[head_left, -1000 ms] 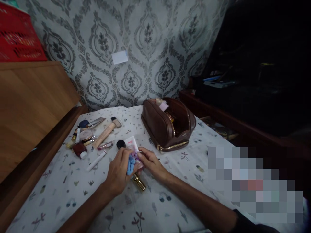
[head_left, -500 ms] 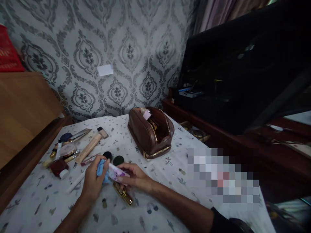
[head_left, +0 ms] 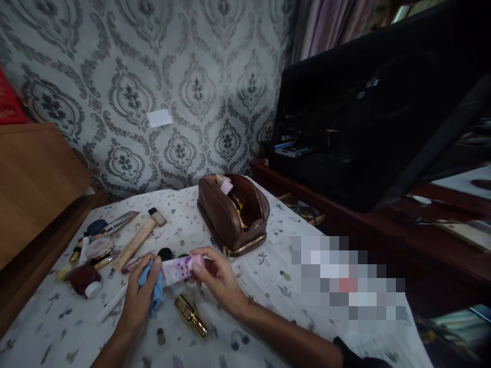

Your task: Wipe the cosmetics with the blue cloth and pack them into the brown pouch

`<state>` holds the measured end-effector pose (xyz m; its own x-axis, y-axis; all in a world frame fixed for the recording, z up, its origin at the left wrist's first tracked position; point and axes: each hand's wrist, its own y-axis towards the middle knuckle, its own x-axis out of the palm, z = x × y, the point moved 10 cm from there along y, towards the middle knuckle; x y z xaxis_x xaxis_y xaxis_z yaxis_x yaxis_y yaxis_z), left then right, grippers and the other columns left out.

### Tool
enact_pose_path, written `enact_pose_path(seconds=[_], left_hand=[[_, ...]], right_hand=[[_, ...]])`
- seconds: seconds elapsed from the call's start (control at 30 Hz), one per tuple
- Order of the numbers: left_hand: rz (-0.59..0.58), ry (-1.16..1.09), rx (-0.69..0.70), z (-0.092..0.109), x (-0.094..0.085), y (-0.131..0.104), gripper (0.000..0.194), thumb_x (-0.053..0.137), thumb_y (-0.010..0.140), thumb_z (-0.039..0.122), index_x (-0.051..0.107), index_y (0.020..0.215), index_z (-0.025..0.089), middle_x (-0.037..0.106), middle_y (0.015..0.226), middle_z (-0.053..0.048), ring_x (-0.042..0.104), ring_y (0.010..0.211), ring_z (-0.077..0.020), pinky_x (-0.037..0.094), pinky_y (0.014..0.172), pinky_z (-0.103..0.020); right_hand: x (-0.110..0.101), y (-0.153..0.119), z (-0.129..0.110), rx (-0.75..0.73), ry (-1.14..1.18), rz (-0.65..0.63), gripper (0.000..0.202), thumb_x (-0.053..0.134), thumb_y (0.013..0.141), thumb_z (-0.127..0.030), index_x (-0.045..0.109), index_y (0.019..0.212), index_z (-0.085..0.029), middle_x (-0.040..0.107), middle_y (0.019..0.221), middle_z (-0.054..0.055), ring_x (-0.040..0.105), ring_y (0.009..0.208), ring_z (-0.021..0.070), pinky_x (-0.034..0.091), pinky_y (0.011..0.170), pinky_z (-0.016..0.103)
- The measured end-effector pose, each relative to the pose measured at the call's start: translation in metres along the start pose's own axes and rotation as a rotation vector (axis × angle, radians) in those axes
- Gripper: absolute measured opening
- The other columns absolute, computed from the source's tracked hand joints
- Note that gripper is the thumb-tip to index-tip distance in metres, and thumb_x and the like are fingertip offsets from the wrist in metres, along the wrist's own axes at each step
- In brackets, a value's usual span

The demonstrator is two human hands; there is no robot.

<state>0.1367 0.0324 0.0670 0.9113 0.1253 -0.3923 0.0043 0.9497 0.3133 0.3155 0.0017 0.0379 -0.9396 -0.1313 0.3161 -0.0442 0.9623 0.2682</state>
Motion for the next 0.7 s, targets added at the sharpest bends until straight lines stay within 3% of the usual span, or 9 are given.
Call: enact_pose_path(seconds=[0.3,0.5,0.7], left_hand=[[0.0,-0.071,-0.133,-0.024,-0.003,-0.004,0.044,0.064,0.075,0.065,0.065,0.075,0.021,0.059,0.071,0.0,0.056,0.073,-0.0173,0.048,0.067,-0.022],[0.01,-0.038,-0.13,-0.024,-0.006,-0.005,0.045,0.065,0.073,0.066,0.065,0.075,0.021,0.056,0.064,0.0,0.053,0.065,-0.0177,0.046,0.058,-0.024],[-0.013,-0.005,-0.122,-0.023,-0.004,-0.006,0.043,0.065,0.073,0.064,0.067,0.075,0.022,0.062,0.069,-0.001,0.058,0.069,-0.0185,0.049,0.064,-0.024]], right_hand=[[-0.003,0.0,0.013,0.037,-0.057,-0.011,0.043,0.066,0.085,-0.05,0.059,0.112,-0.017,0.061,0.08,0.001,0.061,0.066,0.0107,0.045,0.055,0.02],[-0.006,0.0,0.015,0.069,-0.12,0.01,0.04,0.067,0.083,-0.048,0.061,0.109,-0.019,0.059,0.081,0.0,0.056,0.067,0.01,0.046,0.059,0.021],[-0.013,-0.002,0.017,0.087,-0.087,0.077,0.04,0.072,0.078,-0.044,0.058,0.107,-0.021,0.06,0.087,0.0,0.058,0.074,0.0118,0.049,0.066,0.024]])
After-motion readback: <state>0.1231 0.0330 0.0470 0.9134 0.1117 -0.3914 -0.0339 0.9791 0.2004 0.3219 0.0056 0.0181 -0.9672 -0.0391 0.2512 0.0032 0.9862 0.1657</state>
